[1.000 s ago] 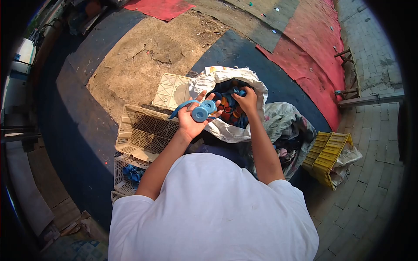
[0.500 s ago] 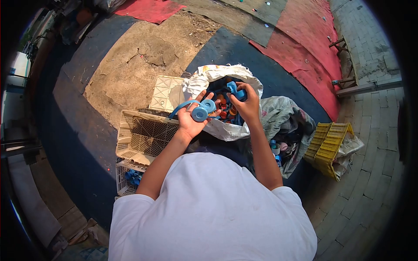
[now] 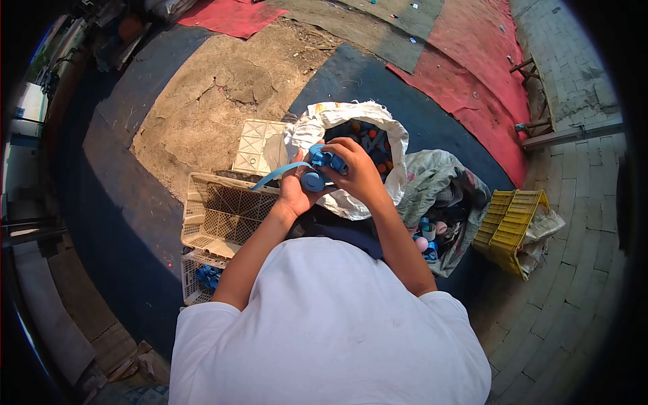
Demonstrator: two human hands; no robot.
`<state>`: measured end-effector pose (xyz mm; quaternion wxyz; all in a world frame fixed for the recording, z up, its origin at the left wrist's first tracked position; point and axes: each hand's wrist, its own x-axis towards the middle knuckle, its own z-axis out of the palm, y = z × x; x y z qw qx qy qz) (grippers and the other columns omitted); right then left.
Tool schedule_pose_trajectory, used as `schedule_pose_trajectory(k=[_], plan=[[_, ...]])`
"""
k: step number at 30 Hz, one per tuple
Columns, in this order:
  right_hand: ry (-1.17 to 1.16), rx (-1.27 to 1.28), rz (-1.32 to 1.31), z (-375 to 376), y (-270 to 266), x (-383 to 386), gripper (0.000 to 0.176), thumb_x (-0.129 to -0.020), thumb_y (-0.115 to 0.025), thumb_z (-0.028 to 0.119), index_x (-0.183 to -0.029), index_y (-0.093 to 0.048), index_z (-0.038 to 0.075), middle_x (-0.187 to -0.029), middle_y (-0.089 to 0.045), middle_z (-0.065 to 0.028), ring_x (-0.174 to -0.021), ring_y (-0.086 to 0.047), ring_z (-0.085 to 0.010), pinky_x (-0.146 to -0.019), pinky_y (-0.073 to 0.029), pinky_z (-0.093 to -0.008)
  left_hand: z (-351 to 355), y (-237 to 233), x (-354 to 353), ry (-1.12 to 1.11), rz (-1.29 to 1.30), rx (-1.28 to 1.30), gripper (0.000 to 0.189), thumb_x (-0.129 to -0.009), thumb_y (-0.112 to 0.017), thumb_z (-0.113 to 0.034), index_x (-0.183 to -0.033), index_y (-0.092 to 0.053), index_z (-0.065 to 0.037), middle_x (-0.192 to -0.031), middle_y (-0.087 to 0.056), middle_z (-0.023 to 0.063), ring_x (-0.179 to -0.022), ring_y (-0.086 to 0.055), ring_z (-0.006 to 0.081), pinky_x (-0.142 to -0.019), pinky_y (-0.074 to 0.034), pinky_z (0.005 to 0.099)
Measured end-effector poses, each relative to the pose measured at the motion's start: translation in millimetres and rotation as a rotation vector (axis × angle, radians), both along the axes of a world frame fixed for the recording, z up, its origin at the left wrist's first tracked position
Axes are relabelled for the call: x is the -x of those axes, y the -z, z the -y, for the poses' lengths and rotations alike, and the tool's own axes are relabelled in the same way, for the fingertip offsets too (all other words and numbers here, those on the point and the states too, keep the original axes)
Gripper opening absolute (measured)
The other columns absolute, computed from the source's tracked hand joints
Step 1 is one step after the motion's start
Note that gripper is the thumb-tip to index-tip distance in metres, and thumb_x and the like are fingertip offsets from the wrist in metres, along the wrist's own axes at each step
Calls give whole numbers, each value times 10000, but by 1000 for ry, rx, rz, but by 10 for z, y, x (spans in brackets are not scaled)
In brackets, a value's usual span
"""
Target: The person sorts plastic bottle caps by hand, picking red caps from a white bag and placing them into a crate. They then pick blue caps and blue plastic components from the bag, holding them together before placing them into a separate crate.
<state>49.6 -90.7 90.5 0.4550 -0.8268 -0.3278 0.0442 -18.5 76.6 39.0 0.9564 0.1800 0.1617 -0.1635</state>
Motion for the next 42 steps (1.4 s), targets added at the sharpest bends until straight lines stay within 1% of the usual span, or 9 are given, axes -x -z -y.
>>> schedule_pose_trajectory(k=[4, 10, 16, 24, 30, 33, 35, 36, 42], plan=[[-7, -76, -186, 26, -174, 20, 605, -760, -821, 77, -1327, -609, 79, -1238, -613, -125, -1152, -630, -291, -962, -521, -377, -42, 69, -10, -5, 46, 63, 598, -1002, -502, -572, -1498, -467, -239, -1394, -580, 64, -1286, -578, 270, -1021, -516, 572], [-11, -120, -88, 59, -134, 27, 696, -777, -810, 95, -1406, -515, 47, -1260, -593, -152, -1204, -587, -309, -1033, -474, -401, -7, 123, -45, -38, 55, 122, 567, -1006, -535, -516, -1492, -468, -230, -1438, -568, 75, -1320, -556, 287, -1053, -466, 603], [119, -90, -112, 13, -181, 171, 666, -787, -804, 136, -1359, -481, 29, -1234, -578, -172, -1211, -539, -328, -1048, -445, -405, -18, 244, -63, -58, 14, 193, 529, -1019, -510, -487, -1468, -505, -207, -1444, -572, 70, -1278, -581, 254, -1052, -478, 538], [-49, 47, 19, -168, -170, 308, 649, -802, -809, 213, -1372, -528, 78, -1250, -578, -132, -1188, -521, -334, -990, -502, -425, 16, 120, -67, -113, -2, 223, 536, -1042, -453, -478, -1471, -508, -161, -1513, -509, 89, -1373, -500, 280, -1152, -402, 479], [28, -93, 222, -151, -203, 324, 495, -853, -768, 214, -1299, -613, 67, -1255, -597, -127, -1148, -560, -322, -973, -520, -417, 2, 208, -61, -146, -6, 208, 498, -1046, -454, -461, -1455, -517, -183, -1505, -512, 103, -1376, -499, 299, -1141, -410, 544], [216, -253, 44, -23, -26, 247, 330, -883, -740, 189, -1174, -680, 43, -1193, -626, -133, -1115, -593, -281, -919, -534, -378, -8, 182, -51, -148, -38, 187, 456, -1040, -485, -436, -1424, -540, -196, -1477, -533, 111, -1363, -505, 347, -1112, -417, 623], [434, -272, -36, 94, 339, 71, 180, -928, -689, 135, -1062, -691, 15, -1005, -673, -107, -928, -666, -209, -750, -538, -315, 24, 88, -45, -152, 15, 268, 432, -1032, -512, -419, -1399, -556, -197, -1459, -545, 116, -1350, -509, 387, -1092, -416, 670], [533, -360, -211, 151, 560, -15, 148, -939, -667, 120, -1038, -686, 12, -964, -682, -107, -847, -679, -204, -760, -539, -316, 31, 98, -49, -160, 14, 316, 430, -1019, -543, -403, -1389, -560, -185, -1457, -543, 118, -1348, -497, 425, -1087, -403, 698], [539, 347, -173, 459, 1453, -404, 306, -839, -730, 257, -1048, -726, 34, -955, -733, -149, -876, -721, -314, -810, -566, -417, 36, 86, -33, -170, 16, 351, 433, -1019, -540, -395, -1401, -560, -191, -1465, -535, 112, -1366, -479, 416, -1094, -400, 688]])
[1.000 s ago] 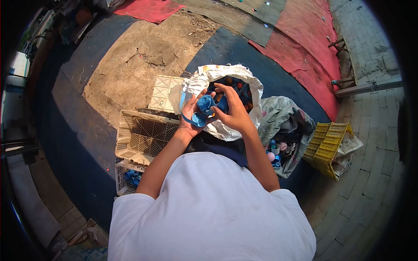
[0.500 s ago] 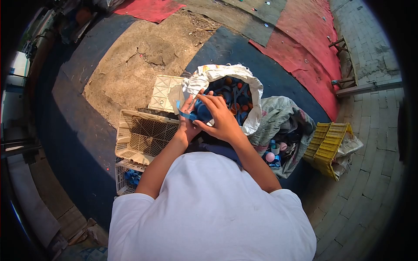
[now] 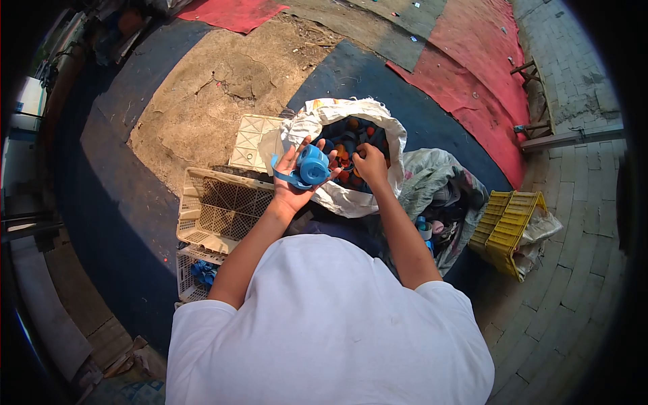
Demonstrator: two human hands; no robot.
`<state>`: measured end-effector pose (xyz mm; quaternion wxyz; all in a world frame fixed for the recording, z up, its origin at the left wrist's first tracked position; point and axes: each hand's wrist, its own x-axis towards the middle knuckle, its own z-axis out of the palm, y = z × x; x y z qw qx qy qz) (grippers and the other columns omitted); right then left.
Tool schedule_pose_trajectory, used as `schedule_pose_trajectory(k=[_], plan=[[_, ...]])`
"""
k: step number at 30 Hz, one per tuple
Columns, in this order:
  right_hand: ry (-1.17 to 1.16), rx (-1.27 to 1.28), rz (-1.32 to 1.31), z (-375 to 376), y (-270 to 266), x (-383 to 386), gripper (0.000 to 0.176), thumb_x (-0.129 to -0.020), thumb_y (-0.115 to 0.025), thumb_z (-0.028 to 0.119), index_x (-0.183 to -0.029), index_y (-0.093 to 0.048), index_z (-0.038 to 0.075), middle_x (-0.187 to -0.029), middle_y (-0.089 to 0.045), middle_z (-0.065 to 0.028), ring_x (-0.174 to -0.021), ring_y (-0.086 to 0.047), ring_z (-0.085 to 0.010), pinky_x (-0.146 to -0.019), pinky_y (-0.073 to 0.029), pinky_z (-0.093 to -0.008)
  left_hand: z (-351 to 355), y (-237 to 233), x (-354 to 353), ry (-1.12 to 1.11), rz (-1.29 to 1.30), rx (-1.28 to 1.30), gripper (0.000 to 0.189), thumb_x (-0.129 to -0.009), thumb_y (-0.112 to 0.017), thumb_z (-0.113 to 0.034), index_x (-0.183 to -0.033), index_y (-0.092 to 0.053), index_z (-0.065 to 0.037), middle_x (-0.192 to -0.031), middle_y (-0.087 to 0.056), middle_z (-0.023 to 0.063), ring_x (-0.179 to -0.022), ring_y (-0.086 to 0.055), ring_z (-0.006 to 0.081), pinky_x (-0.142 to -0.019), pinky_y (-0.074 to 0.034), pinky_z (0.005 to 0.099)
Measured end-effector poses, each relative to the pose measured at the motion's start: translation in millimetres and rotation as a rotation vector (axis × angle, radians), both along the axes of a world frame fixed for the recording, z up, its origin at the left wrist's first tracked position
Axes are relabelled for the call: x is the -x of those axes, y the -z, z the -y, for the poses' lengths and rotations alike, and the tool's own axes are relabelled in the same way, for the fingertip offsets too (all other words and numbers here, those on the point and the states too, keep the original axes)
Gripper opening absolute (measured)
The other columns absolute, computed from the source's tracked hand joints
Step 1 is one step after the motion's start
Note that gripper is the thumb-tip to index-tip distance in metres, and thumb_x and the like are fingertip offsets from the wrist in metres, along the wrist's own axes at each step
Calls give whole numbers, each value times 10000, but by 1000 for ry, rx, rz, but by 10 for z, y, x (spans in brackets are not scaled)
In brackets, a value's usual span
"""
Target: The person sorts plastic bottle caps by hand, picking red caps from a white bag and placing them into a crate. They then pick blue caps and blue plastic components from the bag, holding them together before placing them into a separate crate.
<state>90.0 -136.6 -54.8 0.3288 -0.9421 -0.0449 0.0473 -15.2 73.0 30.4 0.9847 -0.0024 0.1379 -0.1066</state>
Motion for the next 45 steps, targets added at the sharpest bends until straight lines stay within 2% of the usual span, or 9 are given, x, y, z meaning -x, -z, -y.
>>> schedule_pose_trajectory(k=[6, 15, 18, 21, 24, 31, 35, 41, 45], plan=[[74, 250, -220, -210, -73, -186, 356, -808, -741, 306, -1068, -740, 63, -1078, -730, -165, -1046, -709, -346, -898, -568, -456, 0, -35, 25, -11, 14, -14, 428, -1017, -543, -385, -1402, -562, -198, -1462, -536, 114, -1359, -486, 413, -1087, -409, 681], [119, 222, -382, -294, -116, -258, 468, -723, -818, 347, -1038, -724, 14, -1066, -739, -200, -1017, -720, -349, -854, -572, -434, -30, -24, 31, -27, 14, -26, 427, -1018, -540, -375, -1408, -554, -202, -1465, -532, 124, -1362, -485, 421, -1086, -401, 695], [84, 80, -307, -204, 56, -282, 504, -700, -848, 352, -1029, -696, 1, -1014, -735, -206, -974, -719, -359, -844, -566, -443, -28, -20, 18, -29, 7, -34, 428, -1019, -540, -374, -1410, -551, -202, -1471, -526, 127, -1363, -484, 425, -1084, -402, 697], [72, 23, 37, -184, 132, -224, 444, -718, -813, 272, -1046, -670, 9, -962, -724, -190, -867, -718, -350, -809, -567, -438, -27, -31, 8, -35, 6, -55, 428, -1020, -537, -375, -1410, -549, -200, -1472, -526, 129, -1358, -490, 425, -1077, -410, 695], [102, -222, -36, -131, -48, -211, 395, -765, -804, 217, -1057, -630, 18, -921, -715, -153, -797, -713, -294, -751, -563, -396, -24, -24, -10, -38, 5, -49, 424, -1022, -531, -372, -1409, -548, -200, -1468, -530, 129, -1358, -491, 424, -1070, -420, 691], [204, -542, 180, -64, -528, -81, 315, -867, -795, 121, -1089, -600, 11, -924, -714, -81, -786, -695, -141, -743, -563, -287, -18, -44, -30, -35, -17, -56, 391, -1028, -509, -365, -1378, -567, -202, -1441, -552, 115, -1304, -545, 428, -1042, -452, 695], [238, -808, 111, 38, -348, -117, 306, -909, -769, 135, -1119, -587, 6, -996, -713, -92, -851, -700, -149, -761, -561, -278, -24, -62, -45, -32, -17, -55, 395, -1026, -507, -362, -1381, -565, -199, -1444, -547, 117, -1305, -543, 430, -1036, -454, 698], [226, -1154, -77, -57, -779, 23, 338, -949, -734, 128, -1216, -574, -5, -993, -701, -79, -824, -689, -132, -716, -569, -253, -22, -77, -55, -27, -21, -69, 410, -1026, -500, -368, -1393, -555, -195, -1440, -552, 118, -1302, -547, 431, -1032, -459, 691], [77, -1322, -316, -200, -1128, 146, 338, -954, -720, 118, -1242, -609, -19, -1043, -712, -81, -818, -681, -111, -700, -553, -231, -38, -64, -59, -10, -43, -142, 442, -1026, -483, -391, -1417, -535, -192, -1421, -576, 110, -1292, -564, 413, -1050, -469, 643]])
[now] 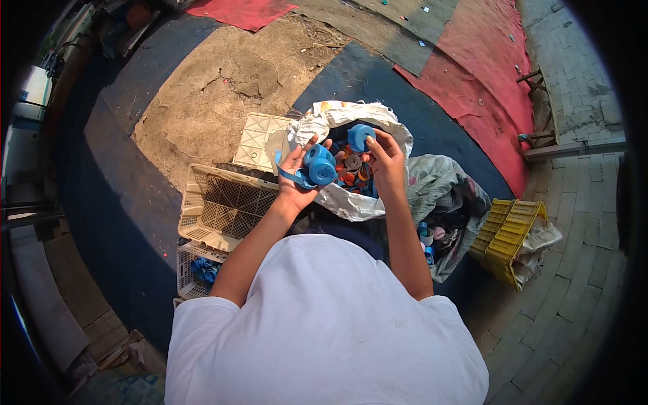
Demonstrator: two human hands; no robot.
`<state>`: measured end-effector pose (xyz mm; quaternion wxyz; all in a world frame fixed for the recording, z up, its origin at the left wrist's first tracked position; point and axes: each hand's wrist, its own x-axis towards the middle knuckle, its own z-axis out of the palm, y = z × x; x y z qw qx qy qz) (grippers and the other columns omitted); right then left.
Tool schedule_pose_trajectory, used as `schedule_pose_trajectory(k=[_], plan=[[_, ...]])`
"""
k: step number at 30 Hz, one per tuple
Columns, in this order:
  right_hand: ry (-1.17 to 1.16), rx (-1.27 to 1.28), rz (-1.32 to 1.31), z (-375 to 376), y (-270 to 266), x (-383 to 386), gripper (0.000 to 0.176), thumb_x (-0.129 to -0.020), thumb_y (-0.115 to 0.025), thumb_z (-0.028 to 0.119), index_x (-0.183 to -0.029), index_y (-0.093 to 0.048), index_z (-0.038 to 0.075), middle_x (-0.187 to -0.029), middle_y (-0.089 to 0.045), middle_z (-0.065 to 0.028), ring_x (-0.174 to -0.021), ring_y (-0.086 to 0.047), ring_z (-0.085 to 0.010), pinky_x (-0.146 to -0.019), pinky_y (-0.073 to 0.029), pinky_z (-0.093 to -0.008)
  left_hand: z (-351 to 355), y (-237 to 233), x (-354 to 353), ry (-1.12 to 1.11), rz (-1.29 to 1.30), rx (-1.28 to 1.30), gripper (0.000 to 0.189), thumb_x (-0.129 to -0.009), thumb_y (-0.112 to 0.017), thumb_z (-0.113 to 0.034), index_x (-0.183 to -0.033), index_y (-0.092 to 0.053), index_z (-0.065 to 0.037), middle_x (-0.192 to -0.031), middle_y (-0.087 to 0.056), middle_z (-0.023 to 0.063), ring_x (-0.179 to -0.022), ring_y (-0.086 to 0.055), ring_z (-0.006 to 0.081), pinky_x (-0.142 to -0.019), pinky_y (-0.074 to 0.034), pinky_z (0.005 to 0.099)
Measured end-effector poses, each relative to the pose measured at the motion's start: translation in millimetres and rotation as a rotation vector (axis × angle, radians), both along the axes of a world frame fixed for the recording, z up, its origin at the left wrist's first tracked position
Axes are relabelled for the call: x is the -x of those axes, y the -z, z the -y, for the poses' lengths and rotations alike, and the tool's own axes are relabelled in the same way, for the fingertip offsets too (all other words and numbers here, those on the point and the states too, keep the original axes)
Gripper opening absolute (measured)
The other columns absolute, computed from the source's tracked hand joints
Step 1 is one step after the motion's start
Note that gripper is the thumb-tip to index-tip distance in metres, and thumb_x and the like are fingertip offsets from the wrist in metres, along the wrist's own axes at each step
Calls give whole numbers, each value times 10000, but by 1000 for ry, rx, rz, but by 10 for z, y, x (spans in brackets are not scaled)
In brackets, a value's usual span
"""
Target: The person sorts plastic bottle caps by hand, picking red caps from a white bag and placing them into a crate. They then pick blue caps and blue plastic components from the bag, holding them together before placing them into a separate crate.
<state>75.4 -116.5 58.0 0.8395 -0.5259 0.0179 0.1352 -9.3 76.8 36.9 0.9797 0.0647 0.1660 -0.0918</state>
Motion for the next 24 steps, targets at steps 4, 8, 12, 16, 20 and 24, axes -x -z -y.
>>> schedule_pose_trajectory(k=[4, 8, 12, 16, 20, 24], plan=[[-171, 181, 110, -310, -346, 232, 297, -917, -759, 141, -1172, -694, 4, -997, -744, -48, -779, -662, -71, -666, -536, -214, -11, -29, 4, 21, -77, -91, 467, -1013, -510, -435, -1406, -553, -188, -1419, -579, 119, -1277, -589, 337, -1086, -481, 536], [-85, 600, 534, -607, -395, 420, 261, -892, -756, 107, -1126, -719, -4, -992, -755, -70, -821, -668, -88, -697, -521, -238, -83, 261, 33, 74, 23, 7, 519, -1034, -440, -504, -1428, -540, -180, -1385, -605, 90, -1203, -638, 215, -1034, -527, 436], [-30, 778, 751, -730, -316, 481, 247, -839, -780, 153, -1053, -746, 36, -911, -719, -84, -879, -641, -214, -761, -508, -324, 8, -68, 8, 74, -10, -33, 608, -1050, -314, -588, -1393, -559, -151, -1331, -618, 74, -1250, -591, 235, -1088, -463, 429], [18, 960, 977, -745, -242, 505, 272, -867, -736, 234, -1068, -736, 51, -1027, -693, -98, -964, -616, -274, -808, -484, -363, -23, 109, 34, 51, 39, 12, 658, -1034, -329, -644, -1426, -543, -161, -1397, -580, 90, -1295, -556, 248, -1118, -426, 455], [18, 785, 729, -724, -181, 554, 353, -927, -647, 296, -1155, -686, 29, -1228, -634, -153, -1157, -564, -322, -984, -418, -436, -43, 199, 65, 44, -1, -62, 634, -1027, -354, -645, -1399, -569, -179, -1330, -629, 53, -1230, -607, 230, -1052, -488, 432], [44, 397, 427, -691, 224, 540, 434, -1010, -524, 339, -1262, -647, 7, -1357, -587, -192, -1292, -530, -320, -1121, -362, -413, -17, 130, 65, -12, 2, -89, 604, -1037, -355, -618, -1425, -538, -192, -1393, -611, 36, -1234, -608, 209, -1026, -511, 405]])
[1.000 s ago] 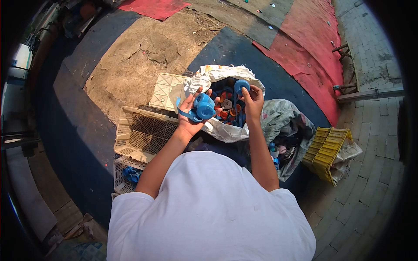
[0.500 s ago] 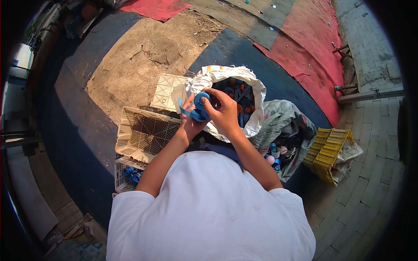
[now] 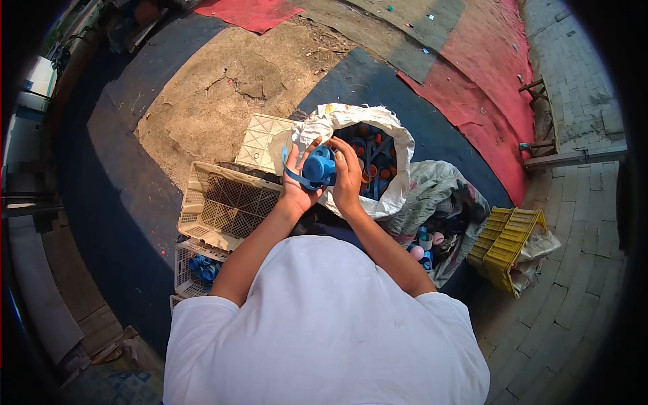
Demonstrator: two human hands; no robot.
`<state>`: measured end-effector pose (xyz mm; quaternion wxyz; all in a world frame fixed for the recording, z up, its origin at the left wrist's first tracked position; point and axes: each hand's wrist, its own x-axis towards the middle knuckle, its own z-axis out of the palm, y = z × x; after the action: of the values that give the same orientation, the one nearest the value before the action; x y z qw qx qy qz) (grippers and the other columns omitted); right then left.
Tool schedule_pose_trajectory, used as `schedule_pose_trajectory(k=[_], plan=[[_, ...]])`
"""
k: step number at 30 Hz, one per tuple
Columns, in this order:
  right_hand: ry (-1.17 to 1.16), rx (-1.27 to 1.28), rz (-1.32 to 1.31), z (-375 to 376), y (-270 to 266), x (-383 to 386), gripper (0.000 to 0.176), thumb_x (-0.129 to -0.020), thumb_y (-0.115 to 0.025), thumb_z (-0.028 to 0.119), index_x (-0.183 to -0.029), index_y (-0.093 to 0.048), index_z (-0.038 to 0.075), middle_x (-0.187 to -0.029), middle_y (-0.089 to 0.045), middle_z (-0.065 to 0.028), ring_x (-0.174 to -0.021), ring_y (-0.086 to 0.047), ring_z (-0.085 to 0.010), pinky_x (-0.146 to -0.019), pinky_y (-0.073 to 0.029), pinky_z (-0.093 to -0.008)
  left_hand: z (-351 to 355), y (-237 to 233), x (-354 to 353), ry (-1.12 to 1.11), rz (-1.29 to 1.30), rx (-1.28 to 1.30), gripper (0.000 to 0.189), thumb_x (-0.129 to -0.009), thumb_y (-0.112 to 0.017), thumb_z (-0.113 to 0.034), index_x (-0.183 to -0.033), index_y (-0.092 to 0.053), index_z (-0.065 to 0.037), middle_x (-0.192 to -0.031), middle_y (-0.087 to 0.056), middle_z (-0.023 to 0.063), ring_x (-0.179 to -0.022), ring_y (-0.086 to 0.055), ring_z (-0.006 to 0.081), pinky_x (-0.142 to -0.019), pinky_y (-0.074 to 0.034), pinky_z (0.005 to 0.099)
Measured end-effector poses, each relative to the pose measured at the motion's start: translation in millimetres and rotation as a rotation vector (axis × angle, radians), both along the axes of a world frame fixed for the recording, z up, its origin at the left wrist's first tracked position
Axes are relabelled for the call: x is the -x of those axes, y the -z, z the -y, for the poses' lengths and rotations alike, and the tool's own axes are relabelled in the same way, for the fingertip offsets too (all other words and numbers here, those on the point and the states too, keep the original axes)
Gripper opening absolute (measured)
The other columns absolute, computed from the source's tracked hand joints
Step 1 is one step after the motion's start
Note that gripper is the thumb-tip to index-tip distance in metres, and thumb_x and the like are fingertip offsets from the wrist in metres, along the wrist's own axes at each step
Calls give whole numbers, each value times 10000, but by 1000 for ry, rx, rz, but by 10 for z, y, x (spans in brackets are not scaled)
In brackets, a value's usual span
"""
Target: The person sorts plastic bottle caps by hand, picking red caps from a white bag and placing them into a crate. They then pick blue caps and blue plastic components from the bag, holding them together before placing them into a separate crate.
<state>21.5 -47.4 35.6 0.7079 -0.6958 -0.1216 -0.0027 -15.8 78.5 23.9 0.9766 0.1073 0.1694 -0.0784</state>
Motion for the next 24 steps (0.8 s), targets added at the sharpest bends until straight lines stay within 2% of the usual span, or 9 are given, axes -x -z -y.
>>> schedule_pose_trajectory(k=[2, 3, 7, 11, 13, 16, 20, 21, 24], plan=[[33, -181, -101, -15, 191, 26, 470, -1026, -489, 356, -1287, -634, -7, -1383, -580, -178, -1292, -536, -297, -1134, -357, -405, 69, -94, -15, -51, 20, 22, 593, -1047, -346, -598, -1441, -519, -190, -1457, -575, 47, -1277, -582, 217, -1045, -502, 413], [60, -226, -133, -19, 158, 57, 526, -1036, -459, 384, -1330, -606, -27, -1406, -568, -177, -1293, -539, -270, -1142, -356, -392, 98, -126, -11, -75, 60, 22, 577, -1059, -338, -567, -1446, -509, -174, -1532, -507, 64, -1354, -522, 243, -1114, -444, 426], [66, -590, -262, -80, 95, 46, 575, -1019, -484, 419, -1344, -587, -43, -1327, -616, -184, -1278, -553, -255, -1141, -365, -393, 175, -219, -53, -173, 108, -57, 567, -1063, -337, -545, -1436, -515, -156, -1550, -480, 75, -1427, -445, 264, -1200, -325, 454], [99, -798, -442, -130, 29, -51, 560, -1018, -480, 427, -1297, -603, -42, -1301, -634, -186, -1277, -564, -273, -1140, -389, -396, 181, -297, -69, -218, 193, -67, 553, -1067, -344, -520, -1440, -507, -145, -1554, -472, 77, -1455, -408, 271, -1227, -266, 470], [107, -823, -498, -126, -4, -37, 582, -998, -484, 455, -1302, -601, -28, -1308, -635, -187, -1268, -569, -275, -1139, -390, -404, 215, -415, -28, -247, 143, -66, 547, -1069, -347, -505, -1445, -498, -139, -1545, -479, 84, -1465, -396, 277, -1225, -270, 477], [81, -865, -540, -157, -96, -6, 587, -992, -488, 464, -1300, -596, -23, -1295, -643, -186, -1238, -587, -280, -1130, -402, -411, 242, -450, 39, -272, 230, -173, 548, -1067, -344, -508, -1433, -512, -135, -1533, -489, 92, -1468, -391, 273, -1219, -280, 478], [64, -885, -690, -146, -86, 70, 594, -999, -486, 465, -1302, -582, -37, -1283, -648, -188, -1212, -605, -285, -1100, -435, -413, 251, -285, 136, -337, 146, -130, 567, -1058, -362, -514, -1444, -492, -120, -1504, -518, 111, -1437, -435, 280, -1214, -293, 471], [36, -882, -695, -139, -126, 115, 603, -993, -482, 479, -1300, -590, -28, -1283, -651, -183, -1196, -615, -284, -1085, -447, -411, 278, -342, 195, -378, 72, -177, 587, -1049, -383, -519, -1445, -481, -96, -1483, -533, 131, -1425, -451, 287, -1208, -301, 478], [-10, -901, -780, -136, -154, 270, 620, -991, -479, 489, -1321, -581, -26, -1290, -656, -186, -1174, -631, -290, -1070, -461, -408, 276, -302, 335, -440, 166, -331, 606, -1035, -407, -525, -1425, -490, -68, -1465, -546, 144, -1415, -461, 281, -1207, -295, 470]])
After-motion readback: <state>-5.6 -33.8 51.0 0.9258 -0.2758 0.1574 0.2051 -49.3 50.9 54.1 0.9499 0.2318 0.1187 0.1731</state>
